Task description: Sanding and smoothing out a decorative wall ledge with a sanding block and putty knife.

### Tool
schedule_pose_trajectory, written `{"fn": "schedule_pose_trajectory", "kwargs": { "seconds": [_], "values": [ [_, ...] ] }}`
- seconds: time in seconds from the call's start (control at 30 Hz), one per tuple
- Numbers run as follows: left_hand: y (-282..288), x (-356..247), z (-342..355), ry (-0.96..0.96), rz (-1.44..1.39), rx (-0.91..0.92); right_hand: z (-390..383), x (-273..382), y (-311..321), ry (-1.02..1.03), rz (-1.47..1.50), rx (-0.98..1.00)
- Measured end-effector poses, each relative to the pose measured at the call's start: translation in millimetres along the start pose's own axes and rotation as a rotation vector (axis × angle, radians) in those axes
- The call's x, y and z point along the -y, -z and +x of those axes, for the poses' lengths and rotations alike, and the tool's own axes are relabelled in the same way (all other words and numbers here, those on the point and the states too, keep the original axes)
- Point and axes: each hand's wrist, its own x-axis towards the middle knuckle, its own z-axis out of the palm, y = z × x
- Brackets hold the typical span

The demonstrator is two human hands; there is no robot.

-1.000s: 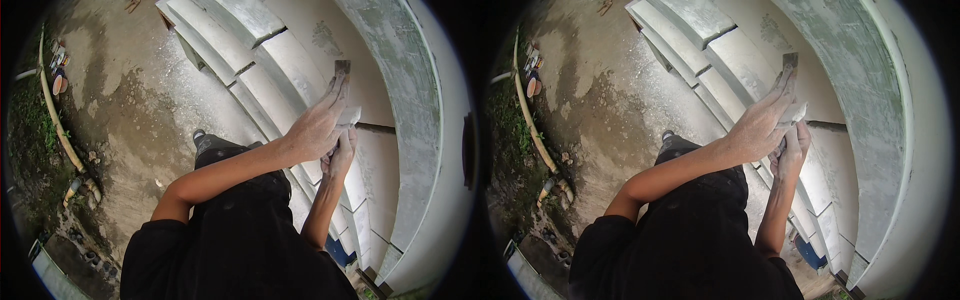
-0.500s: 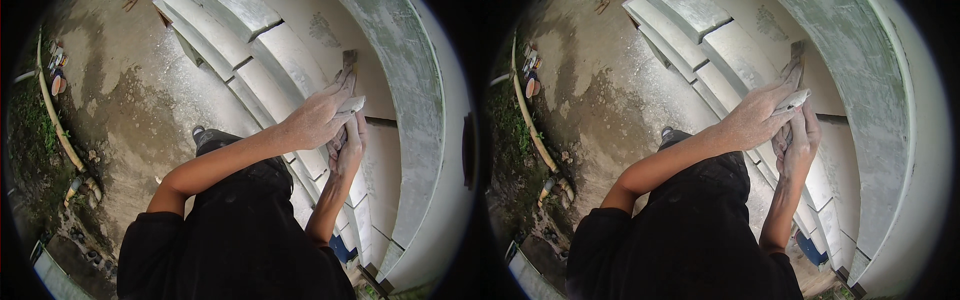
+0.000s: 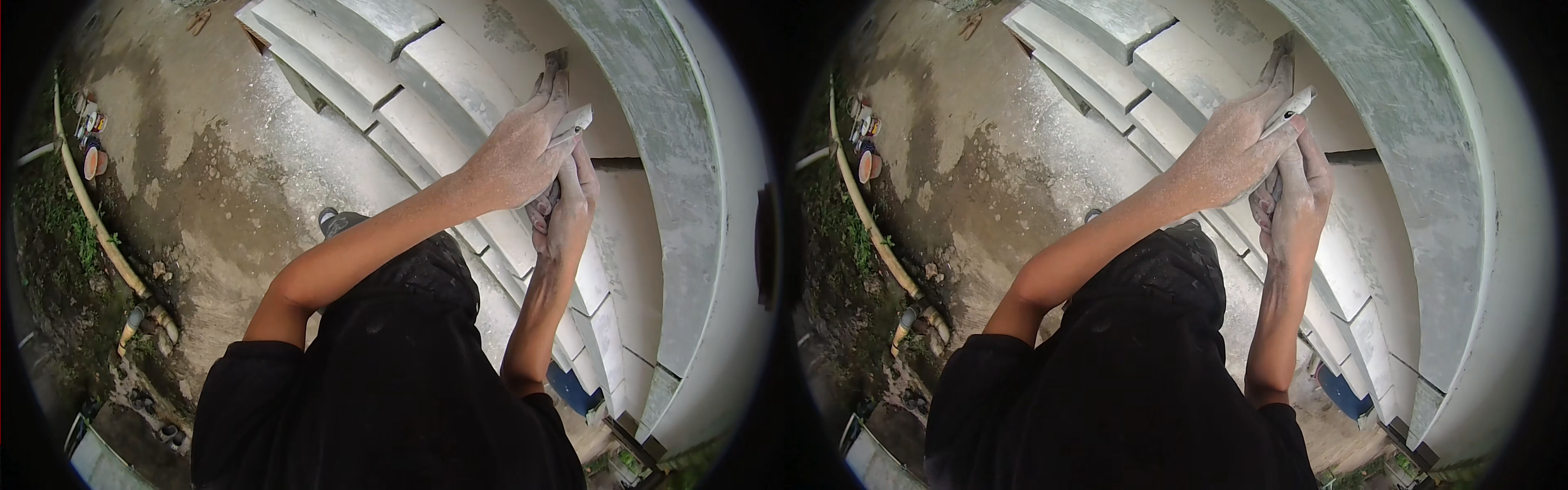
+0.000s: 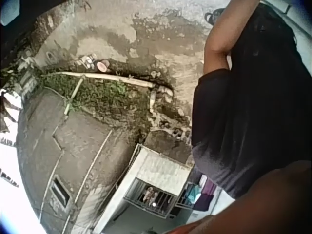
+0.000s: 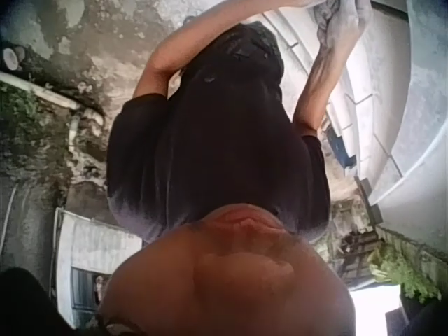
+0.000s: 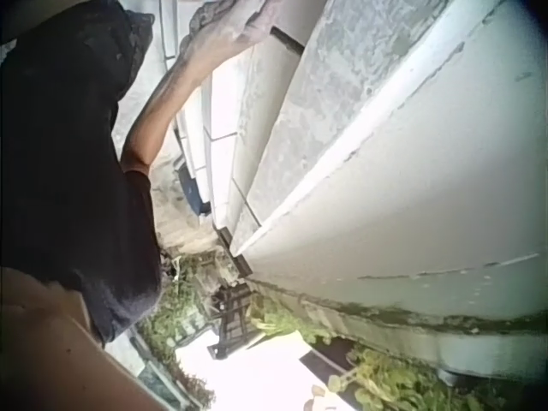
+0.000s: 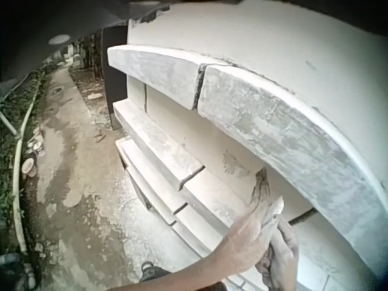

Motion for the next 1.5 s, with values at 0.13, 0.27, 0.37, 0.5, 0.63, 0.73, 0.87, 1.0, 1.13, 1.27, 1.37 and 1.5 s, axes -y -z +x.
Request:
{"fn": "schedule_pose_trajectory", "kwargs": {
  "seconds": [0.13,0.27,0.37,0.5,0.63,0.73,0.87,1.0,1.13,1.27,1.37,1.5],
  "values": [
    [0,5,5,0.013,-0.111,-0.080,13,2,-9,0.026,-0.112,-0.078],
    [16,4,-2,0.104,-0.003,0.080,17,-5,-12,0.002,-0.122,0.031],
    [-8,9,-18,-0.151,0.049,-0.116,0,-7,-10,0.053,-0.165,-0.112],
    [9,0,-2,0.054,0.087,0.137,27,-3,0,0.010,-0.107,-0.009],
    [11,7,10,-0.098,0.048,-0.024,18,4,-11,0.045,-0.123,-0.082],
    [5,4,6,-0.055,0.120,0.008,16,4,-1,0.033,-0.077,0.012],
    [-8,11,8,-0.167,0.091,-0.090,1,2,-5,0.057,-0.133,-0.114],
    [-2,0,9,-0.029,0.102,0.038,16,6,8,0.027,-0.113,0.029],
    [-11,1,-3,-0.149,0.070,-0.093,11,5,2,-0.015,-0.125,-0.063],
    [-12,-3,-5,-0.121,0.171,-0.011,20,7,8,-0.003,-0.092,0.010],
    [6,1,4,-0.032,0.066,-0.032,23,4,-3,0.028,-0.046,0.028],
    [10,7,15,-0.108,0.170,-0.078,51,4,-6,-0.040,-0.126,0.057]
  ]
}}
